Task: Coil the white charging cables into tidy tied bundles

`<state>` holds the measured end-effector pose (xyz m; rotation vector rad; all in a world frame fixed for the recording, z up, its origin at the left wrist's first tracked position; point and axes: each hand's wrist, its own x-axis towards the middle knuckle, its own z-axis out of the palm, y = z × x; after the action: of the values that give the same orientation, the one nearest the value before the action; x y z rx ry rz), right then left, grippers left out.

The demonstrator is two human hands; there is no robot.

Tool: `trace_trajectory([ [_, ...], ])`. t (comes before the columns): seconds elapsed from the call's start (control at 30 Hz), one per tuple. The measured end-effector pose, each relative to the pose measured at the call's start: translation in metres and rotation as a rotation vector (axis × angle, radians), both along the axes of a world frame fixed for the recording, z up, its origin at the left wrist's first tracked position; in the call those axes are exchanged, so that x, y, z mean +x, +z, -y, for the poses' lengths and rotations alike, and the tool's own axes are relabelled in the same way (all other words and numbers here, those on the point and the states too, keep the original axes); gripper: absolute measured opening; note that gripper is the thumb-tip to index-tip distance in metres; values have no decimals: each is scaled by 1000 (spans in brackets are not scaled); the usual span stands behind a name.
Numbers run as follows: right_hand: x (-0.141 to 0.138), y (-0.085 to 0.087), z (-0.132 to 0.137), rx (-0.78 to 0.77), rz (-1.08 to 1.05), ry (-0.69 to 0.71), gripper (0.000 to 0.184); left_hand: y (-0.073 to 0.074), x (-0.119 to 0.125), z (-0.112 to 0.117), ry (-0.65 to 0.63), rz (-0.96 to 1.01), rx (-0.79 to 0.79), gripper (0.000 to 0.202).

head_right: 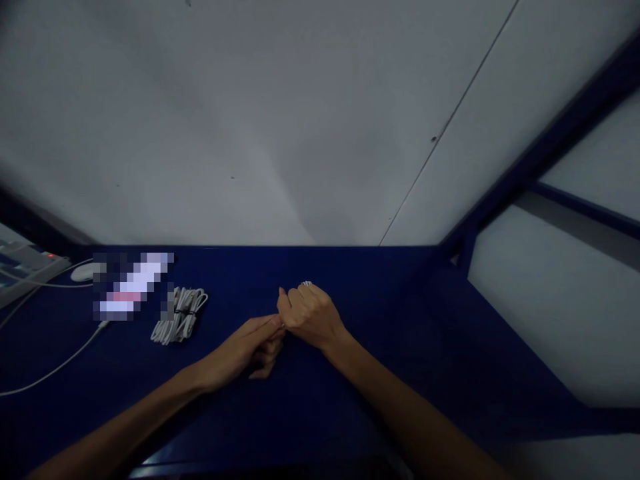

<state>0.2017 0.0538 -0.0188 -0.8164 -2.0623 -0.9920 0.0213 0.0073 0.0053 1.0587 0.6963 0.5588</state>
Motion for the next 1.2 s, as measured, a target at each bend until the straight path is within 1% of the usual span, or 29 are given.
trace_trajectory([
  [0.2, 0, -1, -3, -4, 10, 22, 44, -4, -2, 0, 35, -37, 36, 47],
  [0.37, 0, 0, -4, -37, 3, 50, 44, -7, -5, -2, 40, -64, 70, 48],
  [0.57, 5, 0, -3, -177, 7, 98, 41, -6, -5, -1, 49, -92, 46, 48],
  [0.67, 6, -2, -3, -200, -4, 111, 43, -3, -6, 2, 36, -110, 69, 48],
  [0.83, 6, -4, -5, -247, 8, 131, 46, 1, -9, 3, -19, -123, 53, 48],
  [0.93, 7, -4, -6, -319, 7, 135, 46, 3, -9, 3, -34, -114, 44, 48],
  [1.0, 8, -3, -6, -379, -1, 133, 44, 3, -8, 3, -21, -108, 36, 48],
  [1.07, 10, -1, -6, -426, -7, 129, 40, 2, -7, 3, 12, -100, 44, 47],
  [1.1, 11, 1, -5, -453, -20, 124, 35, 1, -7, 3, 33, -95, 51, 47],
  [1.13, 14, 3, -4, -495, -57, 115, 26, 0, -8, 1, 61, -89, 57, 46],
  [1.17, 16, 6, -3, -551, -118, 99, 12, -2, -9, -1, 94, -81, 62, 45],
  [1.2, 19, 9, -2, -635, -220, 75, 7, -3, -10, -3, 140, -73, 70, 44],
])
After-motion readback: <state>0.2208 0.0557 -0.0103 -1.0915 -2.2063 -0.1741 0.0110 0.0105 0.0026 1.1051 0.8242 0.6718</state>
